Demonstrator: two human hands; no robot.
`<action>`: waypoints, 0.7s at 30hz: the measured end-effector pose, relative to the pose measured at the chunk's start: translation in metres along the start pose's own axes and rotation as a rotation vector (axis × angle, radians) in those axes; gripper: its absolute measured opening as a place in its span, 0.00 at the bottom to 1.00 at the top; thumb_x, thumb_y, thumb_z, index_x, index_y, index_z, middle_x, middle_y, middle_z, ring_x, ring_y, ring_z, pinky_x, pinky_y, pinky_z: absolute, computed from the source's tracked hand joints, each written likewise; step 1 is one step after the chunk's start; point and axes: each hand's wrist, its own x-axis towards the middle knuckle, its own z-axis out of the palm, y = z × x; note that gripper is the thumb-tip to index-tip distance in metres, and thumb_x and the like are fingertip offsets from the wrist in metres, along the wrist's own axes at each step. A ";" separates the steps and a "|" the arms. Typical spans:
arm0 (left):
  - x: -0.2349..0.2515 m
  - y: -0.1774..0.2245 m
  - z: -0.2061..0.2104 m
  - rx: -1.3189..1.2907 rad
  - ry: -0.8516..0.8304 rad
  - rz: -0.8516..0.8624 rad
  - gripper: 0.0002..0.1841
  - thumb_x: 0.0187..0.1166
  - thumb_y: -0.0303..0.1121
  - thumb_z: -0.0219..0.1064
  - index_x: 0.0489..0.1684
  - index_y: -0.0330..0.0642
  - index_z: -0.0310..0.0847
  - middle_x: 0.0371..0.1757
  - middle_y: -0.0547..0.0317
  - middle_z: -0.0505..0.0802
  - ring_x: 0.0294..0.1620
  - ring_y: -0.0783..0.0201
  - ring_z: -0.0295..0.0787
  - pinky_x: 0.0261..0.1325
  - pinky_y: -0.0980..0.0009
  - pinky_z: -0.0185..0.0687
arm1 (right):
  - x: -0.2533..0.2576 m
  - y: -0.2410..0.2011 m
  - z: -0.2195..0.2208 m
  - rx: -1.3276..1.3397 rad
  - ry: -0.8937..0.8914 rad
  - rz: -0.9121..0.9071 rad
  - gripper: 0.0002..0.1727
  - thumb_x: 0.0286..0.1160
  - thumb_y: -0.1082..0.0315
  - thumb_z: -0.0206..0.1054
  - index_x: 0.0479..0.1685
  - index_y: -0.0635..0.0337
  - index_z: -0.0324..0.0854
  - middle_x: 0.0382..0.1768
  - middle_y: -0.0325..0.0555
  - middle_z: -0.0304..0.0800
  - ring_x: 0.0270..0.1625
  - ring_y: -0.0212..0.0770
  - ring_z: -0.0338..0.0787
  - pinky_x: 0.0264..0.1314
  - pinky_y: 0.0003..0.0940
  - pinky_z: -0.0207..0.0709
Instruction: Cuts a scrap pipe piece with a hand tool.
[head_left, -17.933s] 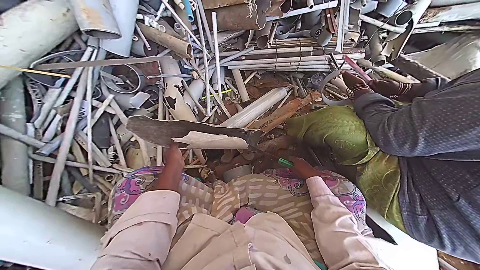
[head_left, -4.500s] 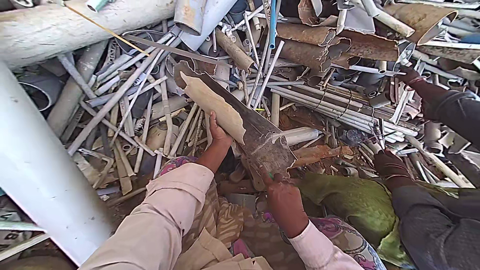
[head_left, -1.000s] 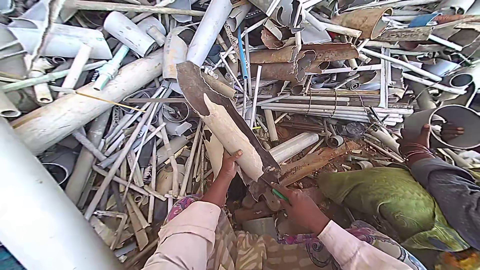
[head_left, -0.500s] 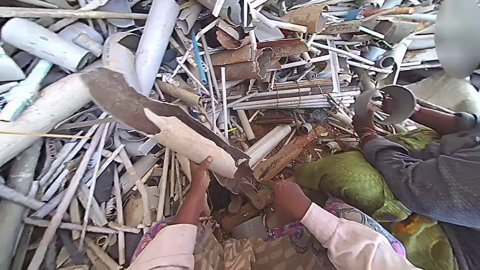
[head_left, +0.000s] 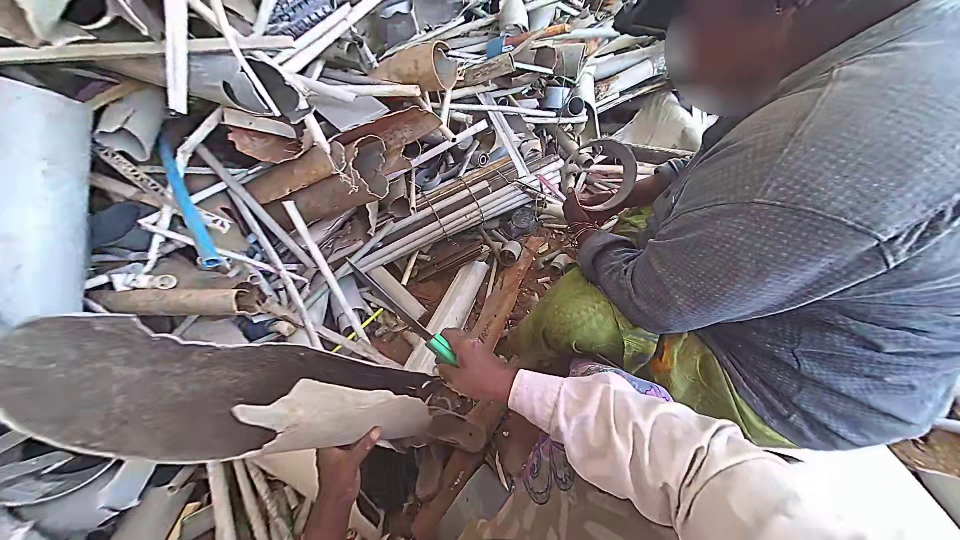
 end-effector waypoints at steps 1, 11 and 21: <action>-0.004 -0.002 0.004 0.048 -0.058 0.001 0.60 0.36 0.40 0.86 0.74 0.19 0.53 0.58 0.55 0.86 0.54 0.81 0.87 0.59 0.78 0.85 | -0.001 0.001 0.002 0.026 0.005 -0.025 0.23 0.82 0.74 0.64 0.72 0.75 0.72 0.66 0.70 0.80 0.62 0.57 0.85 0.69 0.50 0.76; -0.036 0.011 0.030 0.541 -0.399 0.152 0.49 0.41 0.47 0.87 0.61 0.13 0.76 0.56 0.28 0.90 0.62 0.49 0.89 0.71 0.56 0.77 | -0.007 0.011 0.014 0.207 0.021 0.044 0.24 0.81 0.74 0.65 0.73 0.72 0.68 0.54 0.65 0.84 0.54 0.52 0.86 0.62 0.48 0.78; -0.033 0.024 0.016 0.659 -0.504 0.040 0.41 0.46 0.38 0.87 0.58 0.14 0.79 0.57 0.27 0.90 0.65 0.44 0.86 0.76 0.53 0.72 | -0.003 0.001 0.014 -0.017 -0.156 -0.031 0.22 0.87 0.70 0.63 0.72 0.75 0.68 0.56 0.72 0.84 0.59 0.63 0.87 0.66 0.57 0.77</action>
